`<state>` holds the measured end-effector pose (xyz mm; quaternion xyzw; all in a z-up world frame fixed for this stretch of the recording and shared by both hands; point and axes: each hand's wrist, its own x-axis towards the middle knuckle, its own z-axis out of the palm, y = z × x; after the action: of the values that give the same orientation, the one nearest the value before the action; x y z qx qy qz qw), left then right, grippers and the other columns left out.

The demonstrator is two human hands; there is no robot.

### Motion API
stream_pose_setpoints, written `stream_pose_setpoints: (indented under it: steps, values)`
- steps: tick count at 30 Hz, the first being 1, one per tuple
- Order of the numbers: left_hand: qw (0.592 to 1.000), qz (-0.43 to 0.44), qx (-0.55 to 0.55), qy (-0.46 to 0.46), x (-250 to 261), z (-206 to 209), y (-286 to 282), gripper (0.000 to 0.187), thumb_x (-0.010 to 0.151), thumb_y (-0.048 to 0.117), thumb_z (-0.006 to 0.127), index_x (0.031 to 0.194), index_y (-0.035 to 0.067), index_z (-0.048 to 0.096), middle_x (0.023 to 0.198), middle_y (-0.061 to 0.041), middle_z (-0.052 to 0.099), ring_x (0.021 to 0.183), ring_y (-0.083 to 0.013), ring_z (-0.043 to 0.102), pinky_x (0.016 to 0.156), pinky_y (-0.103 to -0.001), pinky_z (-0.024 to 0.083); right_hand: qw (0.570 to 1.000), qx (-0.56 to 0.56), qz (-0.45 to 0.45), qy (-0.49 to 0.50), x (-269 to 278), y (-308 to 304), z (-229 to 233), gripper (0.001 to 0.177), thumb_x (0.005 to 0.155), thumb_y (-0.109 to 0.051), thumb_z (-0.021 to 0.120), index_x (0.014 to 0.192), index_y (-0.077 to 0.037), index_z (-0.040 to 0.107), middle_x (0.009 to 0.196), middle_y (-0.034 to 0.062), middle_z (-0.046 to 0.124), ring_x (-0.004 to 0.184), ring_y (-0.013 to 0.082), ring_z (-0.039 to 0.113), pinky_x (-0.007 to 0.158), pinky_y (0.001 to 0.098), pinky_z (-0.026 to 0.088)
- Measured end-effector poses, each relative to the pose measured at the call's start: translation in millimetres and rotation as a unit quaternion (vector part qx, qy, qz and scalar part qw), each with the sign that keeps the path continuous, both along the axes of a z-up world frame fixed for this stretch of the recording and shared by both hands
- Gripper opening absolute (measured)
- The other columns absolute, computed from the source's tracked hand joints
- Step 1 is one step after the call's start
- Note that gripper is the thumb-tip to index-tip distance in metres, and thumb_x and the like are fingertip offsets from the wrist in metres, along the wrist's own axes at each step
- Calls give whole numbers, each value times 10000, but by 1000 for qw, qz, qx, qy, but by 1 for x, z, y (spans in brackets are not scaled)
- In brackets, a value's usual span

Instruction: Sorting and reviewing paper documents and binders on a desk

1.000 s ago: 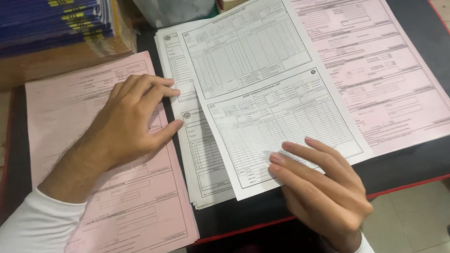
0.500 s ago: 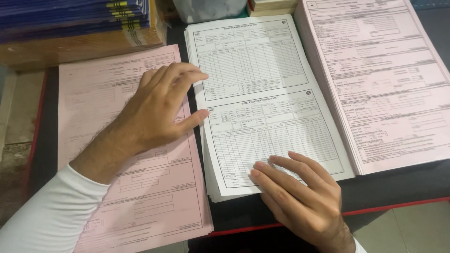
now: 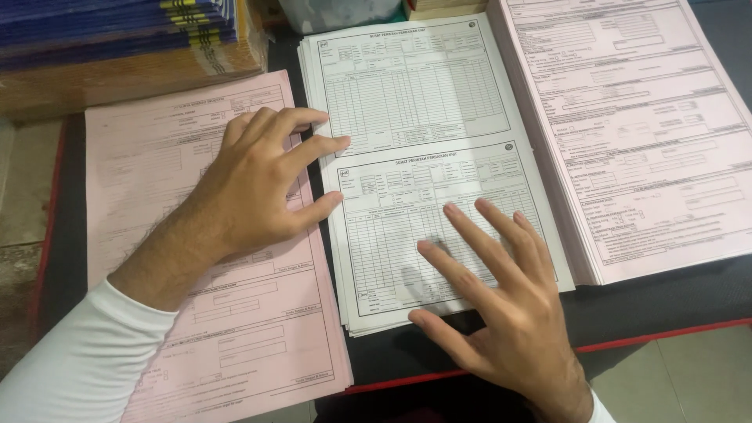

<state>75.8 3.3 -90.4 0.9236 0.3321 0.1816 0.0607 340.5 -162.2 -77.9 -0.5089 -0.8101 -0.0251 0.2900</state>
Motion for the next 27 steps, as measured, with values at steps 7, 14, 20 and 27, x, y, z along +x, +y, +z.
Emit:
stream_pose_setpoints:
  steps: [7,14,20,27]
  values:
    - [1000,4,-6,28,2,2,-2,664,873,514,726,1410,141,615,1448,-161,543,1255,-338,532,1064,-638,342,985,-123,-20,-121,-2,6,-4,778,915,-660,579,1568,-270,418,1706,85,251,1587,344,176,1156,732,206]
    - [997,-30,-50,46,8,9,-7,746,901,574,627,1496,145,489,1617,-144,397,1455,-304,402,1150,-736,124,978,-141,-28,-153,-4,7,-3,807,940,-691,501,1622,-303,314,1737,68,150,1603,339,83,1061,817,162]
    - [995,-27,-78,58,9,10,-7,708,907,581,606,1529,273,467,1623,-29,413,1478,-254,362,1119,-777,-23,976,-150,-25,-157,-3,7,-3,814,951,-697,472,1636,-303,274,1744,74,97,1606,339,-1,1038,836,138]
    - [993,-4,-86,75,9,6,-5,777,853,657,624,1537,337,440,1639,19,380,1488,-266,325,1097,-808,-19,972,-150,-53,-174,-2,-5,2,796,904,-702,559,1589,-343,372,1721,91,189,1573,409,119,994,775,275]
